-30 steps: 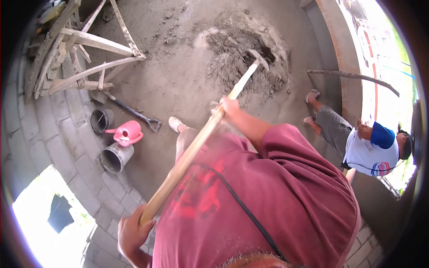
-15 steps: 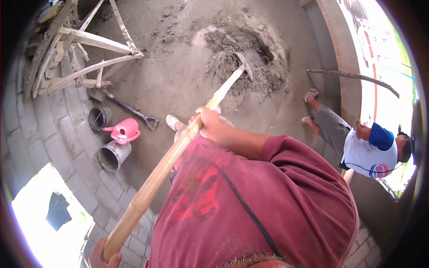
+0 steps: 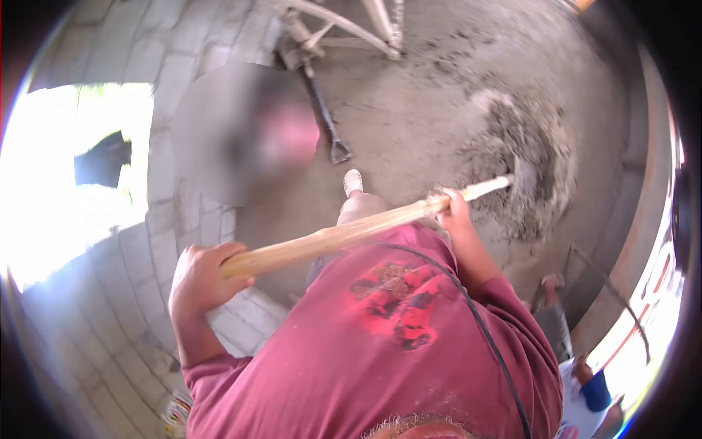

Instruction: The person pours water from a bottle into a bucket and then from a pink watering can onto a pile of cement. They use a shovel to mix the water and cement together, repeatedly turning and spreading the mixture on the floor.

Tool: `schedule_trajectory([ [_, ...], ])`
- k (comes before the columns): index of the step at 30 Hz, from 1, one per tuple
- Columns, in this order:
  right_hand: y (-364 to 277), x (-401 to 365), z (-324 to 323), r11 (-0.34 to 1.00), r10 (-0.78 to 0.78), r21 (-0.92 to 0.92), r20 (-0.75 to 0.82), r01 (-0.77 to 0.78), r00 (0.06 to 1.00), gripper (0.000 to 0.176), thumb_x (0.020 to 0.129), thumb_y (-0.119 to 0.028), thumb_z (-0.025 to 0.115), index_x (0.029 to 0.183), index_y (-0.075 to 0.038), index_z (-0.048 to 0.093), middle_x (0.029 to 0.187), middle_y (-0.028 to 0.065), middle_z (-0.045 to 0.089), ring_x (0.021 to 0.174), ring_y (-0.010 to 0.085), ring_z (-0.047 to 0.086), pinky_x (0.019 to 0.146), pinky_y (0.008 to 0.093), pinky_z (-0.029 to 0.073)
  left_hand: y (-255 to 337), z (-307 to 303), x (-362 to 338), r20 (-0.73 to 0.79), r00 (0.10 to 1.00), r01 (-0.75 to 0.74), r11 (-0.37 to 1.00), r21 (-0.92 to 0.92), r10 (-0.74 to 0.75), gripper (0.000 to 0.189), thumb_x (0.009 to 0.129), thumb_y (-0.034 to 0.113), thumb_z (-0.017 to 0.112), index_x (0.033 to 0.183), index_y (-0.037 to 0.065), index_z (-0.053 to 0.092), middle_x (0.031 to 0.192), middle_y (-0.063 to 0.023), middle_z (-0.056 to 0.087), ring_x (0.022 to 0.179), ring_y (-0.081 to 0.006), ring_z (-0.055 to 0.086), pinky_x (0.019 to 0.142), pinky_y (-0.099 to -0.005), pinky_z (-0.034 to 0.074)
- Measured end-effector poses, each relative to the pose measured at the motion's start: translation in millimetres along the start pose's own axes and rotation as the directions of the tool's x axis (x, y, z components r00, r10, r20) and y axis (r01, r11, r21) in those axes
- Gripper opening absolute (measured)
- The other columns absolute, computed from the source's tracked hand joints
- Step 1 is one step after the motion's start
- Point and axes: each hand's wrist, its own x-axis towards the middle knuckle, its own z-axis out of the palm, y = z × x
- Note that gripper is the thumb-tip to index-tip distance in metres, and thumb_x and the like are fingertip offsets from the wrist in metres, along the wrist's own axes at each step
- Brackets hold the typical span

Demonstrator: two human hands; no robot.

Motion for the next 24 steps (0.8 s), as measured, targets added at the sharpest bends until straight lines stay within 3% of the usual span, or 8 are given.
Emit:
schedule_trajectory([
  [5, 12.7, 16.1, 4.7, 0.903, 0.095, -0.404, -0.14, -0.145, 0.986, 0.037, 0.092, -0.041, 0.069, 0.088, -0.006, 0.058, 0.074, 0.0098, 0.059, 0.066, 0.0306, 0.065, 0.068, 0.049, 0.059, -105.9, 19.9, 52.7, 0.016, 0.998, -0.062, 0.994, -0.094, 0.064, 0.05, 0.067, 0.03, 0.085, 0.111, 0.008, 0.073, 0.089, -0.0174, 0.073, 0.085, -0.0356, 0.071, 0.079, -0.0426, 0.056],
  [8, 35.1, -2.9, 82.3, 0.346, -0.325, -0.916, -0.318, -0.201, 0.891, 0.054, 0.09, -0.057, 0.066, 0.079, -0.004, 0.066, 0.066, 0.0114, 0.064, 0.058, 0.031, 0.067, 0.052, 0.0498, 0.052, -188.0, 44.9, 99.9, 0.059, 0.995, -0.076, 0.988, -0.134, 0.084, 0.054, 0.07, 0.036, 0.083, 0.116, 0.009, 0.072, 0.093, -0.0172, 0.074, 0.089, -0.0359, 0.072, 0.083, -0.0436, 0.057],
  [11, 73.6, 43.2, 122.8, -0.305, -0.541, -0.952, 0.16, -0.016, 0.825, 0.04, 0.094, -0.042, 0.063, 0.093, -0.003, 0.071, 0.078, 0.0145, 0.071, 0.067, 0.0291, 0.07, 0.055, 0.0454, 0.053, -271.2, 83.3, 153.3, 0.089, 0.984, -0.14, 0.975, -0.172, 0.157, 0.048, 0.069, 0.033, 0.083, 0.109, 0.009, 0.073, 0.093, -0.0155, 0.075, 0.086, -0.0347, 0.072, 0.081, -0.0415, 0.058],
  [14, 138.6, 109.2, 176.3, -0.689, -0.343, -0.653, 0.676, 0.314, 0.653, 0.03, 0.099, -0.031, 0.058, 0.099, -0.005, 0.072, 0.079, 0.0193, 0.069, 0.077, 0.0289, 0.072, 0.064, 0.0424, 0.055, -331.3, 113.5, 197.5, 0.17, 0.971, -0.126, 0.964, -0.236, 0.169, 0.042, 0.075, 0.034, 0.079, 0.109, 0.012, 0.073, 0.091, -0.0122, 0.074, 0.081, -0.0328, 0.072, 0.074, -0.0435, 0.059],
  [15, 173.8, 119.7, 232.7, -0.217, -0.288, -0.963, 0.219, 0.159, 0.932, 0.022, 0.098, -0.026, 0.059, 0.101, -0.008, 0.072, 0.092, 0.0197, 0.072, 0.089, 0.0351, 0.071, 0.073, 0.0447, 0.054, -345.3, 122.4, 206.4, 0.198, 0.966, -0.12, 0.969, -0.214, 0.163, 0.041, 0.075, 0.036, 0.078, 0.109, 0.012, 0.073, 0.091, -0.0103, 0.074, 0.078, -0.031, 0.073, 0.069, -0.0433, 0.059],
  [16, 209.0, 137.3, 278.0, -0.166, -0.131, -0.974, 0.175, 0.152, 0.976, 0.019, 0.096, -0.023, 0.06, 0.106, -0.009, 0.07, 0.103, 0.0191, 0.072, 0.098, 0.0365, 0.069, 0.081, 0.0447, 0.053, -357.5, 130.4, 214.6, 0.171, 0.974, -0.105, 0.964, -0.243, 0.15, 0.04, 0.076, 0.036, 0.078, 0.108, 0.013, 0.072, 0.087, -0.0094, 0.072, 0.075, -0.0303, 0.072, 0.066, -0.0428, 0.059],
  [18, 282.6, 198.6, 318.9, -0.412, 0.01, -0.787, 0.501, 0.46, 0.866, 0.025, 0.096, -0.024, 0.063, 0.115, -0.008, 0.067, 0.103, 0.0182, 0.072, 0.102, 0.0338, 0.069, 0.087, 0.0431, 0.053, -378.0, 156.8, 217.6, 0.169, 0.971, -0.114, 0.951, -0.287, 0.167, 0.04, 0.076, 0.036, 0.078, 0.108, 0.014, 0.071, 0.08, -0.008, 0.068, 0.069, -0.0287, 0.071, 0.059, -0.042, 0.057],
  [24, 436.4, 387.1, 386.3, -0.281, 0.102, -0.803, 0.519, 0.525, 0.848, 0.053, 0.077, -0.017, 0.08, 0.124, -0.003, 0.059, 0.117, 0.0184, 0.07, 0.11, 0.0304, 0.068, 0.093, 0.0403, 0.052, -419.7, 202.7, 235.9, 0.172, 0.972, -0.09, 0.926, -0.368, 0.163, 0.037, 0.078, 0.03, 0.074, 0.111, 0.016, 0.067, 0.073, -0.0033, 0.059, 0.056, -0.0223, 0.065, 0.046, -0.0382, 0.054],
])
